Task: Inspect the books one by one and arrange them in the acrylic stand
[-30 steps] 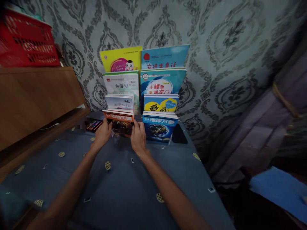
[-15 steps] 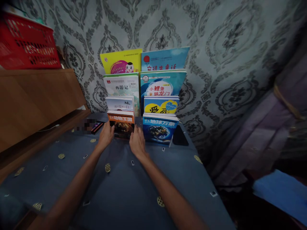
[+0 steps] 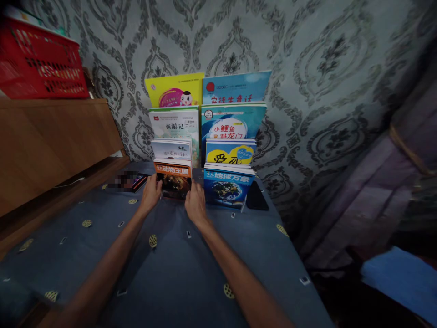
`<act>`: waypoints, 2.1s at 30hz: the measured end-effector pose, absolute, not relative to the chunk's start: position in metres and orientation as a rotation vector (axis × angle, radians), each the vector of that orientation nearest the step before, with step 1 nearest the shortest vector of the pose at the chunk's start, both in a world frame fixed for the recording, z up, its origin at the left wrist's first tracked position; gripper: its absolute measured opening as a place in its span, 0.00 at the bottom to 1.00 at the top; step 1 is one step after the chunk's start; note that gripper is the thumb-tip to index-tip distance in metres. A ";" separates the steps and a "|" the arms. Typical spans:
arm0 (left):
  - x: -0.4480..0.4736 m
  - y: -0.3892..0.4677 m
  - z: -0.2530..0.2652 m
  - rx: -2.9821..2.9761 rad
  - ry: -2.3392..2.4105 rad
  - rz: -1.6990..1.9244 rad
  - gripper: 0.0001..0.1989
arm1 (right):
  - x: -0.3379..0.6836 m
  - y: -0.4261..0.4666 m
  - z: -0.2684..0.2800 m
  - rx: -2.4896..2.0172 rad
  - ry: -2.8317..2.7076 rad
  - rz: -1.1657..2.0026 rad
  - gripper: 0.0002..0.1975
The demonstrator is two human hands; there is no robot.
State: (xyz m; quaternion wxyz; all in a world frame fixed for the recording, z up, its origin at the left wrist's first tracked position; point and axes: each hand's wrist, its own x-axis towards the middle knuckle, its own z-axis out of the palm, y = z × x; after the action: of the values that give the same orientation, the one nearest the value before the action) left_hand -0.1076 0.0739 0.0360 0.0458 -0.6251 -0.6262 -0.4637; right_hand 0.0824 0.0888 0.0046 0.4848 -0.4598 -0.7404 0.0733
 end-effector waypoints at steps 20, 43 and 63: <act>-0.105 0.076 0.032 -1.862 -1.907 -1.467 0.14 | 0.082 0.093 0.005 -1.156 -1.850 0.187 0.30; -0.110 0.073 0.031 -1.864 -1.909 -1.473 0.12 | 0.082 0.099 0.000 -1.122 -1.852 0.225 0.31; -0.116 0.074 0.025 -1.858 -1.949 -1.392 0.15 | 0.083 0.086 0.003 -1.196 -1.859 0.306 0.30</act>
State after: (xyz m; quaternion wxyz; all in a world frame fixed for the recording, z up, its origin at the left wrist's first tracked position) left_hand -0.1156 0.0738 0.0250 0.0553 -0.6120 -0.6420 -0.4585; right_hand 0.0826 0.0864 0.0033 0.4394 -0.4814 -0.7483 0.1232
